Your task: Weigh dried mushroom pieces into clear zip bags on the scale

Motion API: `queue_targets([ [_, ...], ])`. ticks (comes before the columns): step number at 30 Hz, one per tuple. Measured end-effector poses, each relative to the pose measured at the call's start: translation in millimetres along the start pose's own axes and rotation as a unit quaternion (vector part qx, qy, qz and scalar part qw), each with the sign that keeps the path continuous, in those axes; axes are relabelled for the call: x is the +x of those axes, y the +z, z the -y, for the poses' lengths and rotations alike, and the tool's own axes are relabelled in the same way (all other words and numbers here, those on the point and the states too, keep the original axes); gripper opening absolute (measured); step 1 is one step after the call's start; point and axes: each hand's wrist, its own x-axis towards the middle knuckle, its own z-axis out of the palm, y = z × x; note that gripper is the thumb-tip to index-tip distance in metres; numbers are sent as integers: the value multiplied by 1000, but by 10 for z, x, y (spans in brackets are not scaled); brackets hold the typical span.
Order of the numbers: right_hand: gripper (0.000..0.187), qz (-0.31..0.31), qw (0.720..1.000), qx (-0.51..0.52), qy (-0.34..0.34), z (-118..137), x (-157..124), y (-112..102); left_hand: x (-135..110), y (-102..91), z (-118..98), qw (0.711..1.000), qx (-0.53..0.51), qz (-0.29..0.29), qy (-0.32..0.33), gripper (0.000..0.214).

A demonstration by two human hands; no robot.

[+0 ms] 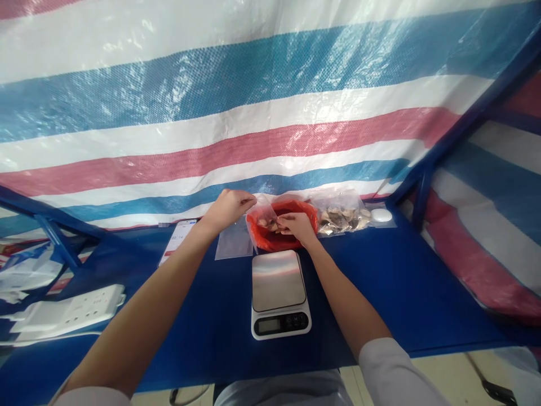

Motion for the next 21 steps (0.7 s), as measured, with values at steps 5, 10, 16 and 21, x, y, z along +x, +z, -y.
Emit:
queue_targets([
  [5,4,-5,1000,4,0,26,-17,-7,11,0,-55,1000,8,-15,-1,29],
  [10,10,-21,999,-37,-14,82,-71,-3,-17,-9,-36,1000,13,-27,-3,32],
  [16,2,-19,997,-64,-43,58,-51,-4,-19,-7,-69,999,19,-27,-1,34],
  [21,8,-11,1000,-10,-23,86,-57,-47,2,-19,-51,1000,7,-21,-4,34],
])
